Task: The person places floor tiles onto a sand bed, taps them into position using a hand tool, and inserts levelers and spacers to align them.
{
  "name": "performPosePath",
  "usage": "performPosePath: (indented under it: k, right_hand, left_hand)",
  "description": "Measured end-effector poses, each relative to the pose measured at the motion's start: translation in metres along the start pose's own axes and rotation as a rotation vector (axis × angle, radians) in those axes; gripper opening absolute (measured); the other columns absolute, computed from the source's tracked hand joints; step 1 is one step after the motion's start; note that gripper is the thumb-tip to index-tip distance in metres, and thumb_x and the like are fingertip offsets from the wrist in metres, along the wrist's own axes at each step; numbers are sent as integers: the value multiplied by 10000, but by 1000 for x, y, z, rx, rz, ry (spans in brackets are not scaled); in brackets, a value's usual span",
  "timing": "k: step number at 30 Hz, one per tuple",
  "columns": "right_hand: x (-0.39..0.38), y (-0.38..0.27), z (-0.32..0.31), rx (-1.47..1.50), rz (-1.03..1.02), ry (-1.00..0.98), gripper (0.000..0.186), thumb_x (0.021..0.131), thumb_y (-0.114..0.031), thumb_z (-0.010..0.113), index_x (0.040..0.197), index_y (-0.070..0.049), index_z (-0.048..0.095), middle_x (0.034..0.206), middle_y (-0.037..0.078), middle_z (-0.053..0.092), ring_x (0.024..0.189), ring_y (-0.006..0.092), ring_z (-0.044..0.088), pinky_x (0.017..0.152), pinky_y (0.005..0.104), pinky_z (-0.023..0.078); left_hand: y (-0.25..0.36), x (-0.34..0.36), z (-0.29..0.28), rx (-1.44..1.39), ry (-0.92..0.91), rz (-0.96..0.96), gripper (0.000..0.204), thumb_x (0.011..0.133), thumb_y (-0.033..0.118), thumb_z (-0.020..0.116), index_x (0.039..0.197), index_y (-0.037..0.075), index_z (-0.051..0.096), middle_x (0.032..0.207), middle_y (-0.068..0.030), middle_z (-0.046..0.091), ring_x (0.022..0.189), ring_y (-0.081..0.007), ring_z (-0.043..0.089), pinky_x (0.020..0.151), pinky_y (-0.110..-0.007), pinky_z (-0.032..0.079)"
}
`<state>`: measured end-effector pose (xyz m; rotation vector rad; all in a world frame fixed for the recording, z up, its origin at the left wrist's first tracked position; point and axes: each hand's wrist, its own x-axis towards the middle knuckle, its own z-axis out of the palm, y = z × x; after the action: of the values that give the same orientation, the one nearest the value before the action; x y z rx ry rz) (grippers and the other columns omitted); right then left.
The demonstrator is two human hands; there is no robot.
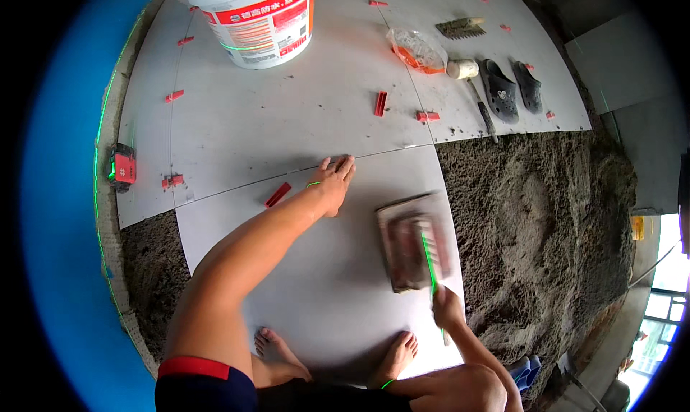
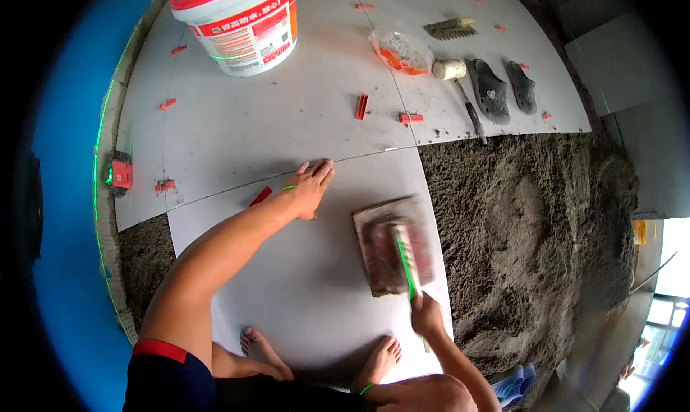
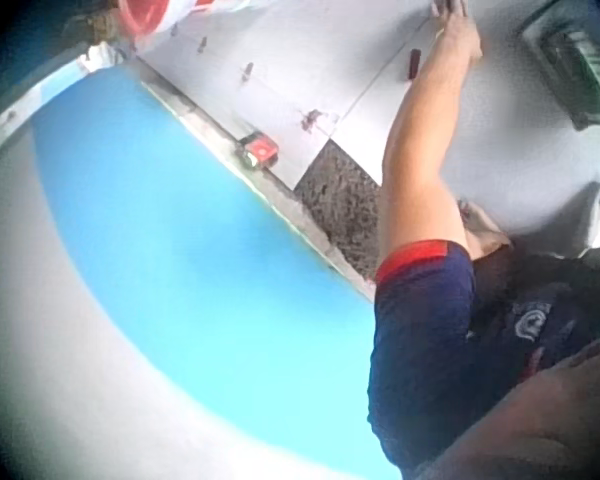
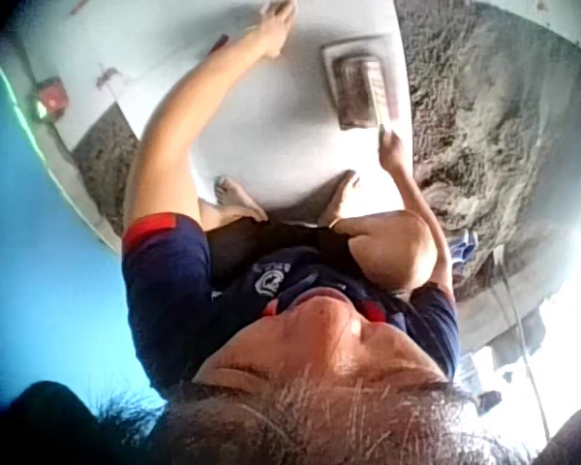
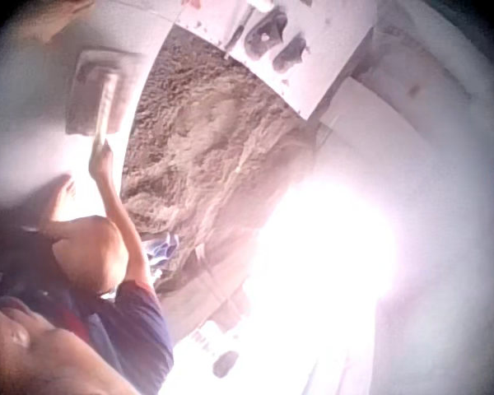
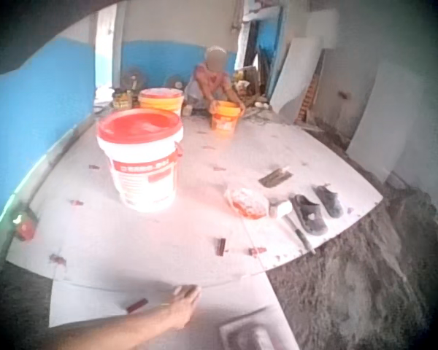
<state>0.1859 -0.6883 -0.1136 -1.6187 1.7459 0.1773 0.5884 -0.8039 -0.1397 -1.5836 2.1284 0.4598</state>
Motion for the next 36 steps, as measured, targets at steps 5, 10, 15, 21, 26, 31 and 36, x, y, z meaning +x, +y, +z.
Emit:
performPosePath:
  k: [5,10,15,21,26,31,36]
  right_hand:
    - [49,-62,17,-1,-46,-232,587,1006,-472,367,816,34,596,718,297,608,730,474,622,646,509,480]
    - [51,-46,-8,388,121,-379,524,993,-516,412,703,-88,496,516,19,475,391,152,469,378,329,410]
    - [55,-88,-46,-6,22,-92,410,996,-375,461,797,-37,581,568,54,555,469,134,521,459,317,423]
    - [-26,-198,-123,-31,-406,-6,462,993,-408,448,833,-5,606,661,35,570,567,138,526,546,311,439]
    - [-5,-148,-107,143,-688,-90,666,925,-638,432,1130,-9,510,670,35,557,475,83,468,410,231,347]
    - [44,-175,51,-302,-682,-292,321,944,-306,543,972,2,628,796,288,631,822,486,611,644,501,485]
    - [-3,-301,57,-379,-722,-467,541,989,-468,411,806,17,563,627,213,574,581,401,579,545,457,445]
  left_hand:
    - [-38,-43,20,-46,23,31,908,839,440,665,1511,48,197,1597,-108,115,1471,-273,126,1188,-472,138]
    - [-30,-106,95,-270,402,12,599,900,352,595,1419,109,417,1534,-97,294,1429,-311,233,1161,-532,170]
    - [-20,-208,177,-301,698,-272,467,899,266,563,1324,84,499,1455,-123,382,1356,-322,338,1145,-536,199]
    - [22,-297,232,-405,726,-548,454,914,242,490,1332,63,500,1458,-161,398,1369,-339,353,1141,-516,210]
    - [47,-320,246,-493,780,-665,455,908,229,485,1327,54,521,1477,-160,387,1388,-336,332,1133,-511,230]
    - [47,-315,246,-499,804,-690,451,890,216,491,1302,39,540,1478,-163,388,1384,-327,345,1137,-510,241]
    - [57,-321,251,-517,801,-871,459,867,218,506,1287,36,533,1420,-172,454,1321,-337,425,1105,-506,279]
